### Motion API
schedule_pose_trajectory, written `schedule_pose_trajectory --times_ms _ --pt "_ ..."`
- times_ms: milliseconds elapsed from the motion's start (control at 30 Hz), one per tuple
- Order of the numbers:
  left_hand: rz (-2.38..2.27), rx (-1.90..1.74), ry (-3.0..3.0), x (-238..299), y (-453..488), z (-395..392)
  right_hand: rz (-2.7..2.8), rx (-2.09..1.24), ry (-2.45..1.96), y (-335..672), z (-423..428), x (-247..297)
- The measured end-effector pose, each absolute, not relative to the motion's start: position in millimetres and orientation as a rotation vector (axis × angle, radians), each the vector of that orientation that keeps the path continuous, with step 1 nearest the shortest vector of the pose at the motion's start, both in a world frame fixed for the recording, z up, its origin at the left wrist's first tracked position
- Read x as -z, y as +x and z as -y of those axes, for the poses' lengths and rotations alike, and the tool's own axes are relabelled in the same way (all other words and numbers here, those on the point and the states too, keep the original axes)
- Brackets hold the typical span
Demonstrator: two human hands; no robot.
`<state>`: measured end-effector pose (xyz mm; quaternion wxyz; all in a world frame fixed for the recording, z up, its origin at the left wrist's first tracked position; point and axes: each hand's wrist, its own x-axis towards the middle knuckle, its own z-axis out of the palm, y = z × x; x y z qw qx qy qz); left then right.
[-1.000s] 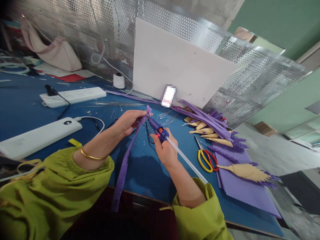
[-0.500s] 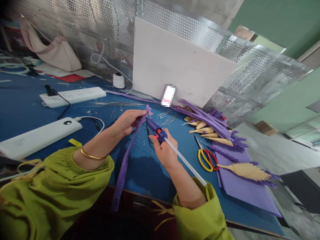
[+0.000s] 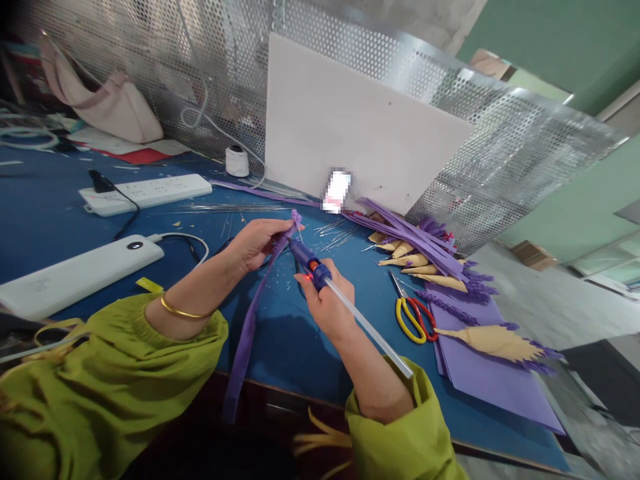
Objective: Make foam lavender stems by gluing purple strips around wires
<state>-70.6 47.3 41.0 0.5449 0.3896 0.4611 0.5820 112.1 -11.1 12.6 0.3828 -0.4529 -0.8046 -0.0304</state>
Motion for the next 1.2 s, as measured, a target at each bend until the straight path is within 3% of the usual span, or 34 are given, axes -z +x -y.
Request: schedule_pose_trajectory --times_ms 1200 --pt "-1.063 -1.404 0.877 -41.7 -71.7 -46.9 2.108 0.027 -1.192 115.8 14.5 -16.3"
